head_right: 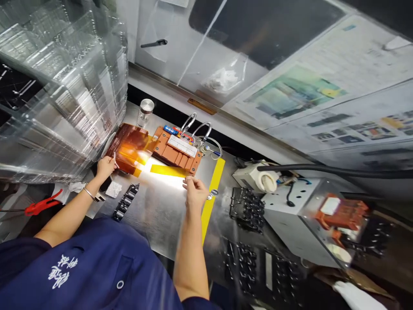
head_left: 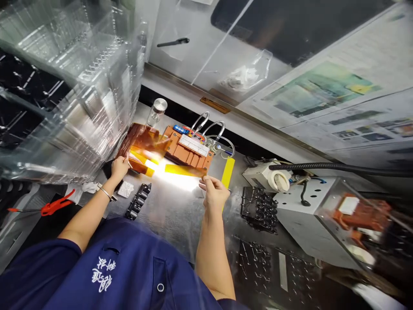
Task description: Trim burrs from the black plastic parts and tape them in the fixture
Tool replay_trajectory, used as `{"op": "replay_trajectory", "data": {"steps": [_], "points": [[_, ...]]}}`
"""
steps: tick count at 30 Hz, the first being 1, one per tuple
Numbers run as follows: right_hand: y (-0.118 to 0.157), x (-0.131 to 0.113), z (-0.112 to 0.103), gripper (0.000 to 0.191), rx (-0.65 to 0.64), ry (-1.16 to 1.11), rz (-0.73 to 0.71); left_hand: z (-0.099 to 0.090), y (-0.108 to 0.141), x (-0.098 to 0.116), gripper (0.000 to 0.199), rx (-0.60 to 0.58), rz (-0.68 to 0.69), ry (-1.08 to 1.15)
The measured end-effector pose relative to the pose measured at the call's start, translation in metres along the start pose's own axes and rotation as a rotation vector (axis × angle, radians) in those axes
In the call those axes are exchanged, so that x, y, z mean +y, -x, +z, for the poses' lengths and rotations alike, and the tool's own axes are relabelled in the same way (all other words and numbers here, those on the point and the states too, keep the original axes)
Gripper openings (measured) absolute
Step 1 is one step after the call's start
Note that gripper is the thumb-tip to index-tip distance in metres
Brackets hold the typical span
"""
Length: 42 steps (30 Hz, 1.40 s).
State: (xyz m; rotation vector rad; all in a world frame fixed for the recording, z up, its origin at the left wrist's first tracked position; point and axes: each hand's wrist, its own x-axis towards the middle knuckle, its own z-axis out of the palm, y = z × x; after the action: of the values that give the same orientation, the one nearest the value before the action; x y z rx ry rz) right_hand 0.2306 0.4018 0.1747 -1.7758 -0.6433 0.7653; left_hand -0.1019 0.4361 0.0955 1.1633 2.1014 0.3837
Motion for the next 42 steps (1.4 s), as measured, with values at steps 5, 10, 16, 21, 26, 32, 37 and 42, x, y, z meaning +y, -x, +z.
{"op": "replay_trajectory", "data": {"steps": [5, 10, 16, 21, 26, 32, 37, 42], "points": [[-0.009, -0.004, -0.047, 0.026, -0.090, 0.062, -0.053, -0.016, 0.006, 0.015, 0.032, 0.097, -0.033, -0.227], [-0.009, -0.004, -0.087, 0.019, -0.370, 0.254, -0.191, -0.031, 0.030, 0.055, 0.063, 0.214, -0.027, -0.451], [-0.012, 0.005, -0.100, 0.018, -0.687, 0.378, -0.350, 0.042, 0.050, 0.205, 0.037, 0.087, 0.684, -0.621], [-0.019, 0.007, -0.098, 0.021, -0.746, 0.350, -0.388, 0.208, 0.055, 0.357, 0.024, -0.340, 1.123, -0.731], [-0.025, 0.018, -0.108, 0.019, -0.649, 0.290, -0.345, 0.298, 0.035, 0.427, 0.024, -0.444, 1.213, -0.755], [-0.037, 0.024, -0.109, 0.020, -0.674, 0.351, -0.329, 0.293, 0.031, 0.409, 0.027, -0.626, 1.305, -0.688], [-0.059, -0.006, -0.102, 0.019, -0.794, 0.315, -0.444, 0.234, 0.040, 0.354, 0.023, -0.766, 1.280, -0.550], [-0.098, 0.003, -0.072, 0.012, -0.254, 0.013, -0.122, 0.133, 0.000, 0.269, 0.059, -1.272, 0.475, 0.034]]}}
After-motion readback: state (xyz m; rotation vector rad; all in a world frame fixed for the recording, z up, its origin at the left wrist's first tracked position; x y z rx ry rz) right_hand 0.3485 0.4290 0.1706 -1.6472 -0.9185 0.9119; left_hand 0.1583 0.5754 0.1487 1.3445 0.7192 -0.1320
